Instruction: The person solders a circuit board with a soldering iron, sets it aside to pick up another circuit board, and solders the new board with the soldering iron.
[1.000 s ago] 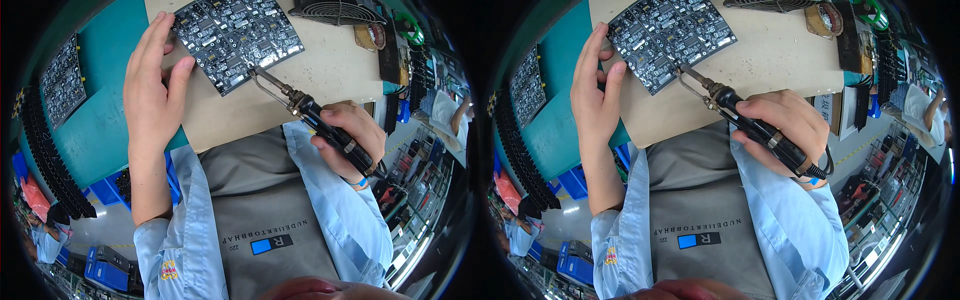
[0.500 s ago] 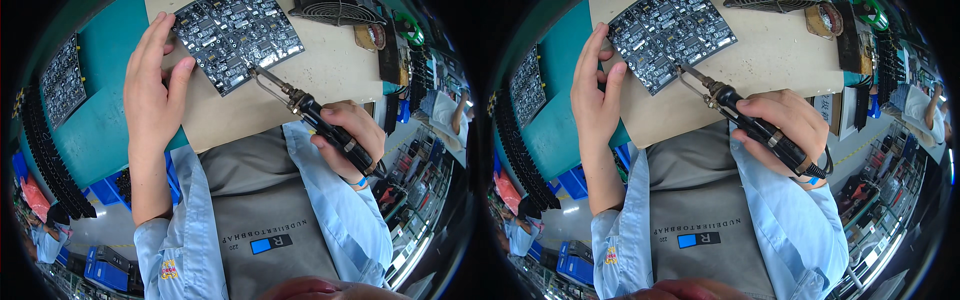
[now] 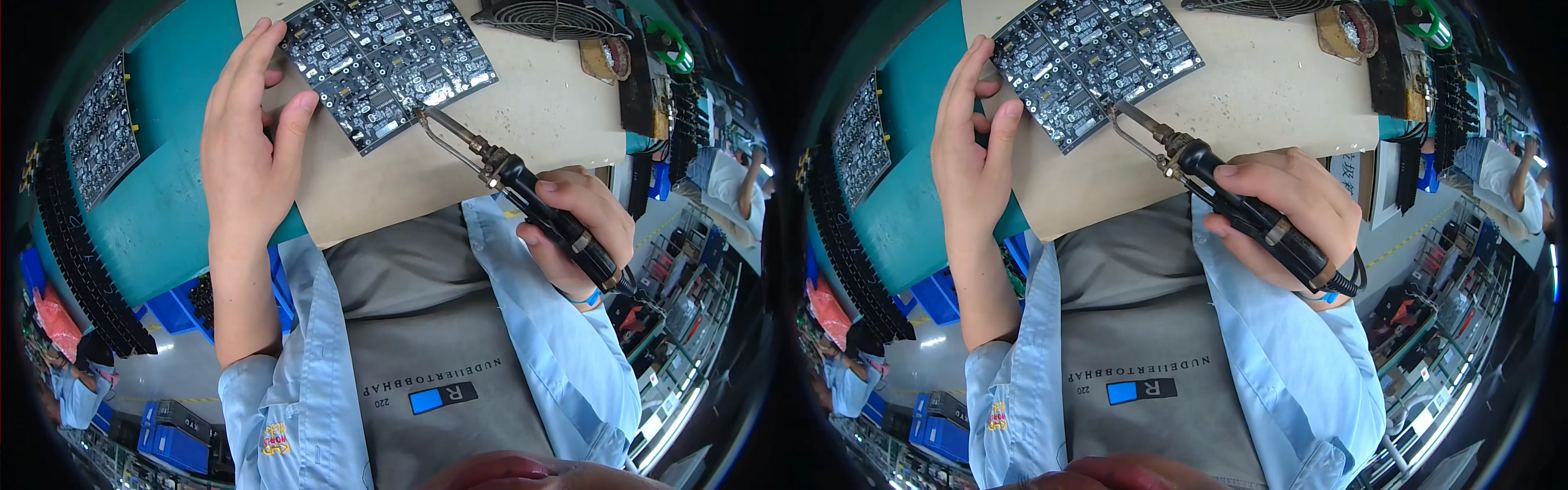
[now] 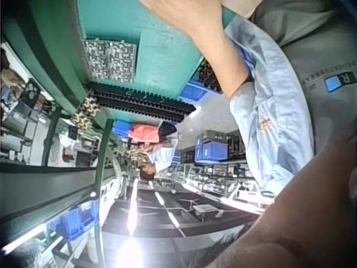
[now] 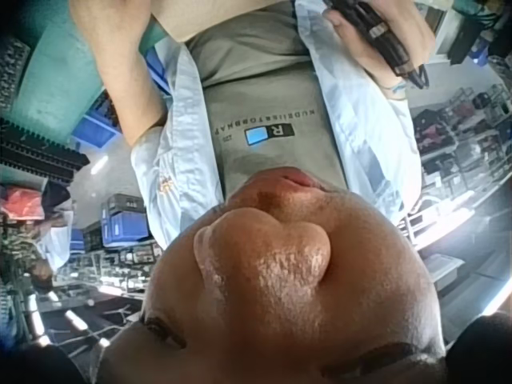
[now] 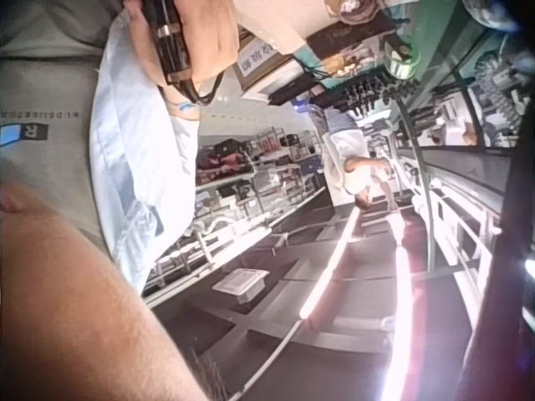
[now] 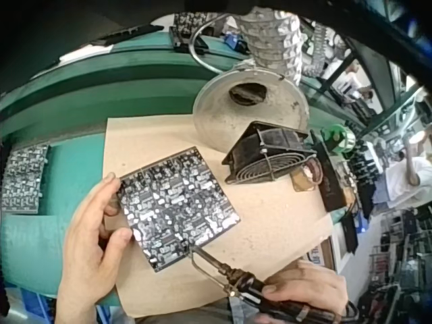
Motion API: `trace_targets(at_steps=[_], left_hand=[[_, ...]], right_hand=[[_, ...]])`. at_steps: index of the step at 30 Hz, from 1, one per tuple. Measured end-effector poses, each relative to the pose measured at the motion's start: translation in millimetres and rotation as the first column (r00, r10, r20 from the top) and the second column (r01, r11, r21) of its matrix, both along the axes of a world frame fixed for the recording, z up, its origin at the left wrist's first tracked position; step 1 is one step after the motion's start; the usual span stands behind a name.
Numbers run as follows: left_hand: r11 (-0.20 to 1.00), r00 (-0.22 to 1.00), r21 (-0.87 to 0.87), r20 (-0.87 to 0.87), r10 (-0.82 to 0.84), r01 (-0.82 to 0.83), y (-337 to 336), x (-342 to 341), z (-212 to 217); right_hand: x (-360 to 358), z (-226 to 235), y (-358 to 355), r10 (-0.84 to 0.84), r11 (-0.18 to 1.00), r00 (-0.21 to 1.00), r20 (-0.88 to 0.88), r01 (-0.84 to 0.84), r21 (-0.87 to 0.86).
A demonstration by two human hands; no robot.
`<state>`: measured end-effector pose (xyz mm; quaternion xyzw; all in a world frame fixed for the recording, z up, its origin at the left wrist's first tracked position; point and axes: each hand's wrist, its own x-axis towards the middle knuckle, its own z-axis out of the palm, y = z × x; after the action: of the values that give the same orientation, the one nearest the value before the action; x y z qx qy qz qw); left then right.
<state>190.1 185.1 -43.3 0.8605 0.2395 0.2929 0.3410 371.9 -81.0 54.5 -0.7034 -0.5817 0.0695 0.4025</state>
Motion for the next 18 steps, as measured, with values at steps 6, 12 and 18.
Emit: trace_targets(at_steps=[6,12,18], left_hand=[[1.000,1.000,0.003,0.002,0.005,-0.005,-0.4,-1.9,-3.6],[1.000,1.000,0.011,-0.017,0.009,-0.008,2.0,-2.5,-5.0],[1.000,0.999,0.018,-0.033,0.014,-0.014,3.3,-4.1,-3.6]], right_hand=[[-1.0,0.1,-1.4,0.081,0.996,0.996,-0.028,-0.080,0.026],[-7.2,-0.6,1.5,0.102,0.994,0.994,-0.027,-0.103,-0.021],[-8.8,-0.6,3.9,0.124,0.991,0.992,-0.016,-0.125,-0.037]])
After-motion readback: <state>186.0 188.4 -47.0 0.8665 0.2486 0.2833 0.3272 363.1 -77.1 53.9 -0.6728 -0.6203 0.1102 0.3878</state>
